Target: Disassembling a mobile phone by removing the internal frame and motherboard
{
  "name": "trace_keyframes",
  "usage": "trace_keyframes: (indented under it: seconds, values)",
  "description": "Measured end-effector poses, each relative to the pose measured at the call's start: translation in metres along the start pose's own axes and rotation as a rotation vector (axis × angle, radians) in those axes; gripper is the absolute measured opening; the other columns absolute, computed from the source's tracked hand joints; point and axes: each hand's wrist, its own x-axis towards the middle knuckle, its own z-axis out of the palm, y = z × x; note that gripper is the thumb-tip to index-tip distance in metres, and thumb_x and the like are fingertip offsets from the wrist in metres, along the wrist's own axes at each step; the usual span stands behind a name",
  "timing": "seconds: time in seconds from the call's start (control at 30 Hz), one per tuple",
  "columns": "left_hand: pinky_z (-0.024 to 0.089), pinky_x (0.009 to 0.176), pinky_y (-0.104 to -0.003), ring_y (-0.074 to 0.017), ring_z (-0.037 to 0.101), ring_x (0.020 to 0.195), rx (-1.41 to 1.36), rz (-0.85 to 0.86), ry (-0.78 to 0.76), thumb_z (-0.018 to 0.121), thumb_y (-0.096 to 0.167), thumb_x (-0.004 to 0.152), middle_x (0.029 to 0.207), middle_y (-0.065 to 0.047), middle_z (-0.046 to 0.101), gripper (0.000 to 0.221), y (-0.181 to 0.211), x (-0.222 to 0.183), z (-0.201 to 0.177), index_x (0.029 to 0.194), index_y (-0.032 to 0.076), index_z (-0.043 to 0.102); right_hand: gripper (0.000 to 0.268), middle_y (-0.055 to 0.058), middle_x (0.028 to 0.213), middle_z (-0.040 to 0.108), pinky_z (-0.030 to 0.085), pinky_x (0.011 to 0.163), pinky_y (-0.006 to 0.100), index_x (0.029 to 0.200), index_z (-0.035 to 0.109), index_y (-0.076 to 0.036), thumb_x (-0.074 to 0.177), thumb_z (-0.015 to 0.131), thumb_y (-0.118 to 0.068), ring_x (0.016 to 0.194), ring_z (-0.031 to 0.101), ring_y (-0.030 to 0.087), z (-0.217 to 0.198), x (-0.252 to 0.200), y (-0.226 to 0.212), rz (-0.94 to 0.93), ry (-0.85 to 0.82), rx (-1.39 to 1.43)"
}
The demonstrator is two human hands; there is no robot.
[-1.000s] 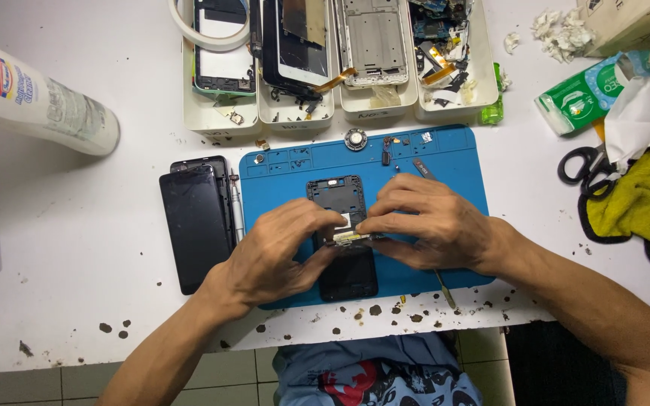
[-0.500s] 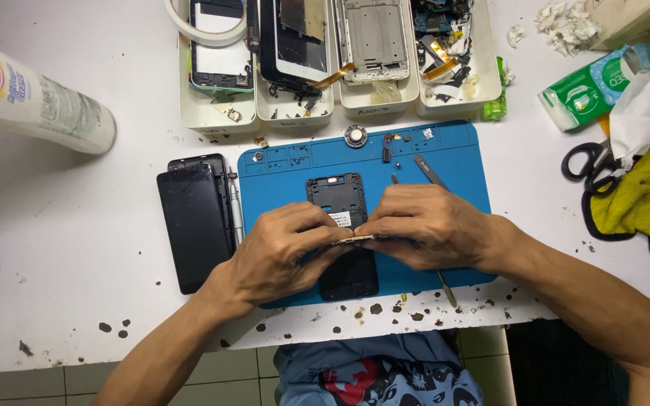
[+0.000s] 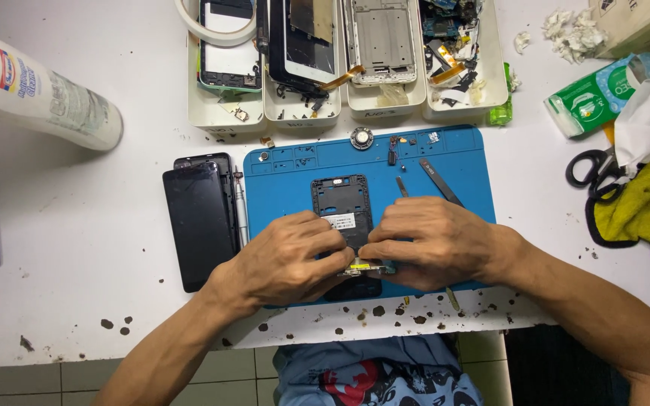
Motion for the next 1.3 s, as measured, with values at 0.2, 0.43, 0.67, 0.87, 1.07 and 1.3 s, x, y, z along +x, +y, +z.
trace_keyframes:
  seconds: [0.2,0.43,0.67,0.87,1.07,1.3]
  values:
    - [0.057,0.067,-0.034,-0.0181,0.061,0.064,-0.026,-0.003,0.018,0.079,0.014,0.084,0.073,-0.001,0.058,0.009,-0.004,-0.002,0.005,0.085,0.013,0.070,0.006,0.005,0.082,0.064,0.047,0.052,0.031,0.098,0.072,-0.008,0.094,0.069,-0.007,0.062,0.059,0.020,0.002,-0.005,0.001,-0.020,-0.020,-0.023]
    - [0.057,0.068,-0.035,-0.0202,0.063,0.065,-0.062,0.029,0.053,0.080,0.014,0.084,0.073,-0.002,0.057,0.012,-0.005,0.003,-0.004,0.084,0.012,0.067,0.008,0.005,0.080,0.063,0.047,0.050,0.032,0.097,0.073,-0.007,0.091,0.069,-0.004,0.060,0.057,0.021,0.002,-0.005,0.001,-0.031,-0.001,-0.040]
    - [0.055,0.060,-0.034,-0.0218,0.064,0.062,-0.199,-0.112,0.043,0.072,0.015,0.092,0.069,-0.005,0.062,0.013,-0.004,0.010,-0.020,0.081,0.009,0.072,0.005,0.004,0.072,0.068,0.051,0.051,0.032,0.087,0.074,-0.009,0.091,0.072,-0.007,0.057,0.064,0.021,0.003,-0.003,0.003,0.181,0.019,0.133]
    - [0.054,0.057,-0.034,-0.0229,0.064,0.061,-0.247,-0.161,0.058,0.071,0.014,0.093,0.068,-0.007,0.065,0.015,-0.004,0.011,-0.020,0.080,0.007,0.072,0.015,0.003,0.065,0.063,0.050,0.048,0.032,0.080,0.070,-0.010,0.094,0.069,-0.011,0.053,0.060,0.021,0.002,-0.004,0.006,0.291,0.013,0.226]
    - [0.054,0.056,-0.034,-0.0228,0.065,0.061,-0.276,-0.245,0.082,0.071,0.018,0.094,0.069,-0.007,0.067,0.017,-0.004,0.009,-0.018,0.080,0.008,0.072,0.027,0.003,0.060,0.057,0.047,0.046,0.032,0.071,0.062,-0.011,0.098,0.066,-0.014,0.049,0.055,0.021,0.000,-0.004,0.006,0.324,0.015,0.243]
    - [0.059,0.062,-0.036,-0.0284,0.072,0.072,-0.481,-0.347,0.042,0.067,0.012,0.095,0.082,-0.011,0.073,0.011,0.007,0.014,-0.010,0.099,0.006,0.074,0.026,0.003,0.060,0.056,0.048,0.046,0.031,0.073,0.061,-0.012,0.097,0.068,-0.015,0.050,0.056,0.022,0.006,-0.008,0.008,0.316,-0.011,0.232]
